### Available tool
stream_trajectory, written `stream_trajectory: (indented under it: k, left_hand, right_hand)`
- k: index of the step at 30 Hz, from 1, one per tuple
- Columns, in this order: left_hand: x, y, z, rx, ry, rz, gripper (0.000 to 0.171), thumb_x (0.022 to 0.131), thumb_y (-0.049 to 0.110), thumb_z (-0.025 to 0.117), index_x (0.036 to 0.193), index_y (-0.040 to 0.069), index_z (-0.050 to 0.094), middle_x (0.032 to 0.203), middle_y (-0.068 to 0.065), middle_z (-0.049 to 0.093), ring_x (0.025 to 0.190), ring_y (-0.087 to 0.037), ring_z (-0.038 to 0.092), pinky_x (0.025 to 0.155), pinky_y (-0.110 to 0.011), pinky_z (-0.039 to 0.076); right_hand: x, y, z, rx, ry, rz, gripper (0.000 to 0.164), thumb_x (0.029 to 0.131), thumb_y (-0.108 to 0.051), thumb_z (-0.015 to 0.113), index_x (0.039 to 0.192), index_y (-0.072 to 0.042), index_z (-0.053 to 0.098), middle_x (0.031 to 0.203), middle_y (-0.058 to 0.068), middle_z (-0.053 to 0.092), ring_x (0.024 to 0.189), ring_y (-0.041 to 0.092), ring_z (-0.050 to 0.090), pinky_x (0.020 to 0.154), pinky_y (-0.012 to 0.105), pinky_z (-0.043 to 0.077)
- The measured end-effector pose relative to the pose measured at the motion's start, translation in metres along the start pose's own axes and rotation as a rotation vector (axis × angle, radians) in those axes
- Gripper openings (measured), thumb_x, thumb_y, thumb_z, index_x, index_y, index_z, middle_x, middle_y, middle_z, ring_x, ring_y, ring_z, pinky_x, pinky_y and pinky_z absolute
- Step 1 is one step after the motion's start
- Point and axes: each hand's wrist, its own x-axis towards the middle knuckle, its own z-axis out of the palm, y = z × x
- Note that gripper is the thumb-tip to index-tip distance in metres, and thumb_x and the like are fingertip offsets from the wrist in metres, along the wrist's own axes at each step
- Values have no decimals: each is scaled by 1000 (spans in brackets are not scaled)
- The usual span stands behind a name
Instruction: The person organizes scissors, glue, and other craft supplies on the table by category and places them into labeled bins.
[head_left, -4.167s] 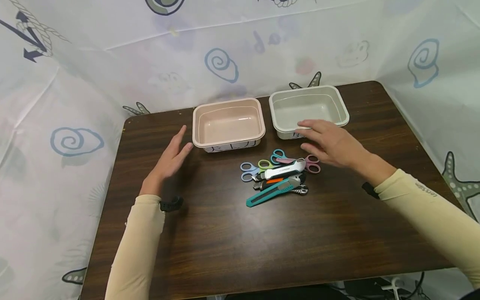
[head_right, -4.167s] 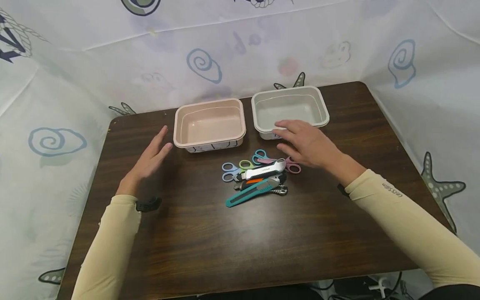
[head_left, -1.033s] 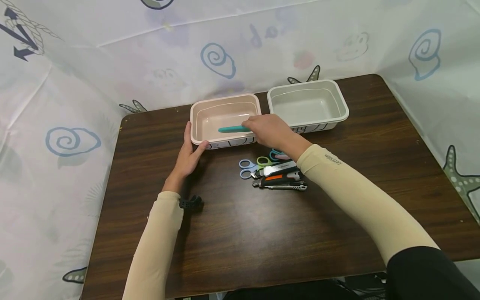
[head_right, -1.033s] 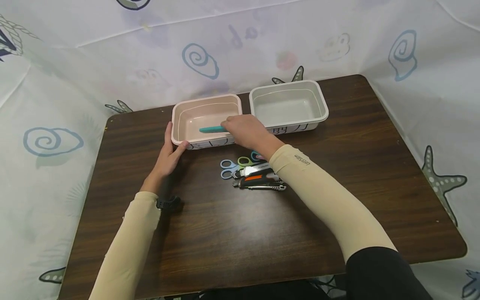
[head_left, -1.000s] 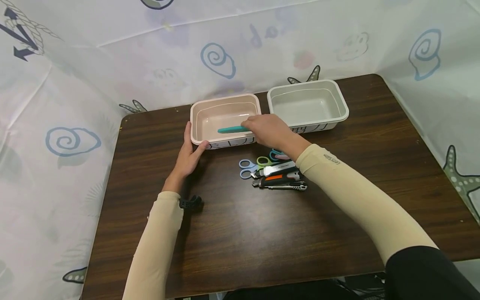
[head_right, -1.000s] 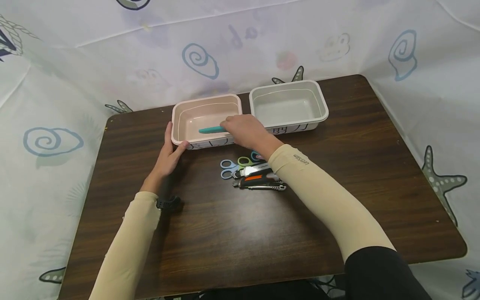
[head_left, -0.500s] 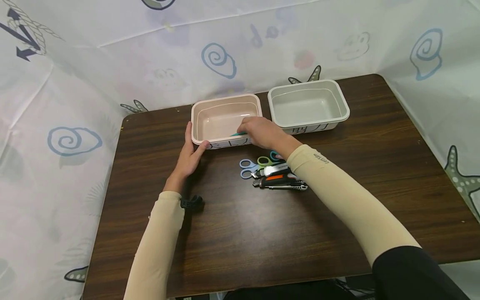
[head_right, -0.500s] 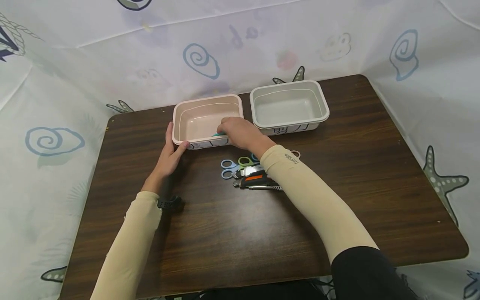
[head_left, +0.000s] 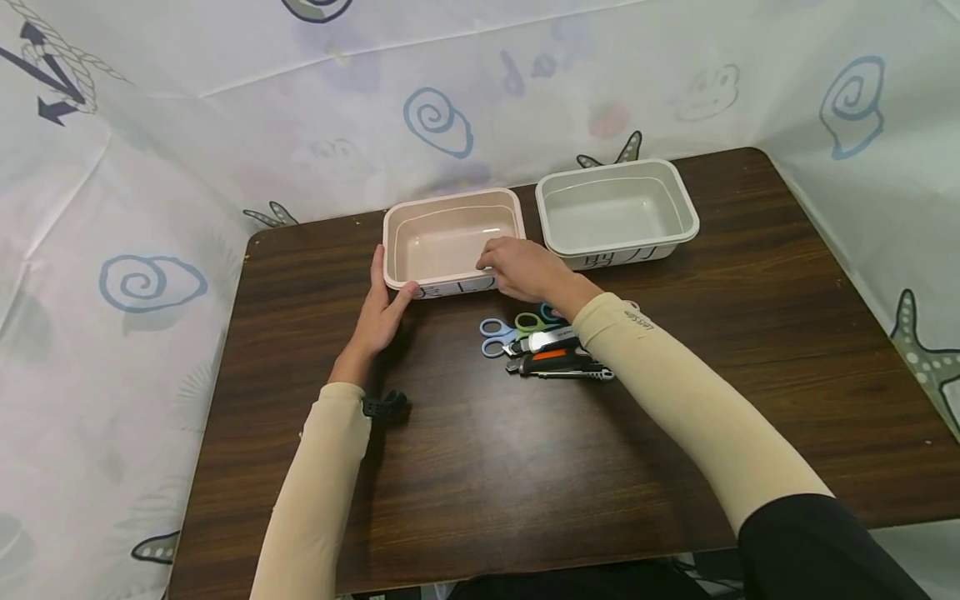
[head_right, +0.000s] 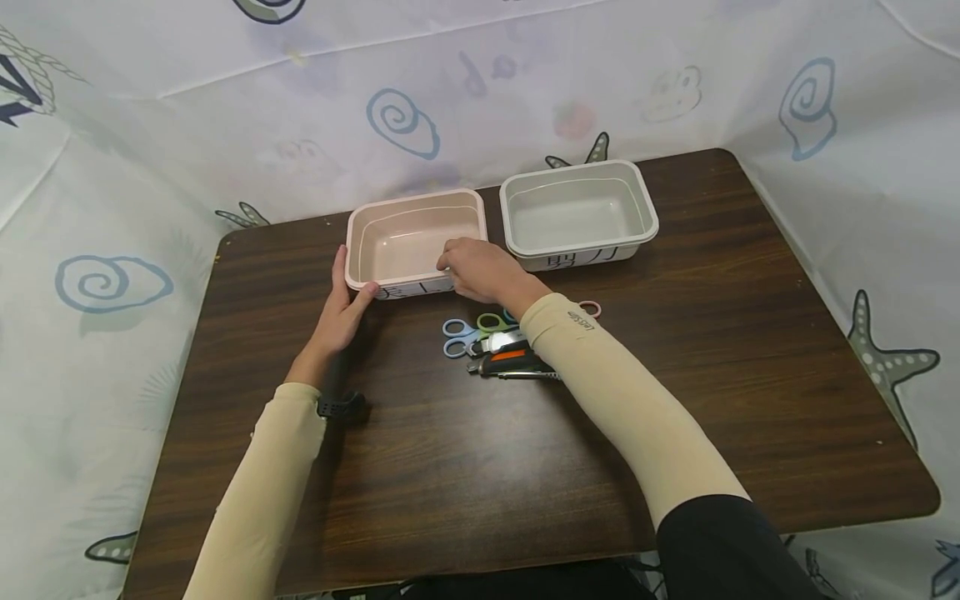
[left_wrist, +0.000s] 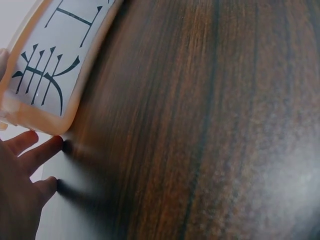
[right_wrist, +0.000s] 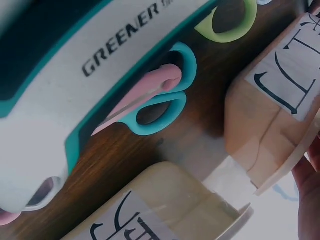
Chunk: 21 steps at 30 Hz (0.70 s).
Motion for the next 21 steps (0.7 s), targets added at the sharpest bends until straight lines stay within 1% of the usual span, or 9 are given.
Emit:
stream_trajectory:
  k: [1,5,7,10,13,17,21]
  left_hand:
    - [0,0,0,-1,0,0,82,99,13,57,157,5,-1,158,-25,19,142,-38,26,114,-50,19]
    - [0,0,0,-7,-1,6,82,100,12,57,157,5,-1,159,-24,18,143,-37,26,114,-49,19]
    - [0,1,1,-4,-4,6,82,100,12,56,157,5,-2,159,-24,17,143,-38,25,114,-49,19]
    - [0,1,1,-1,-4,5,82,100,11,56,157,5,-2,159,-24,17,143,-38,25,113,-49,19]
    - [0,2,1,1,1,5,82,99,10,57,157,5,-1,158,-25,18,142,-39,26,113,-50,20]
    - [-1,2,0,-7,5,8,81,99,9,56,157,4,-1,157,-28,20,141,-42,27,113,-51,19]
    - [0,2,1,-12,3,8,81,100,11,56,157,3,-1,156,-29,20,140,-43,28,113,-51,19]
  right_hand:
    - [0,0,0,-6,-4,5,37,91,0,44,118,-1,70,118,9,64,109,23,59,93,33,45]
    - [1,-1,1,-137,9,23,33,98,-7,46,118,-7,71,116,4,65,109,21,59,92,34,47]
    - [-2,-1,2,-182,43,6,30,99,-10,48,119,-8,71,115,4,66,108,21,59,91,35,48]
    - [-5,1,4,-205,120,-46,27,98,-10,53,118,-7,70,114,6,66,108,23,60,93,37,47]
    - [-8,2,5,-224,180,-93,27,96,-9,56,119,-5,69,116,8,66,111,25,58,99,37,43]
    - [-12,0,6,-240,245,-146,29,96,-9,53,120,-4,68,120,10,64,116,27,56,104,38,38]
    - [-20,-5,4,-213,318,-189,30,96,-8,52,121,-4,67,121,11,64,116,28,56,103,40,38]
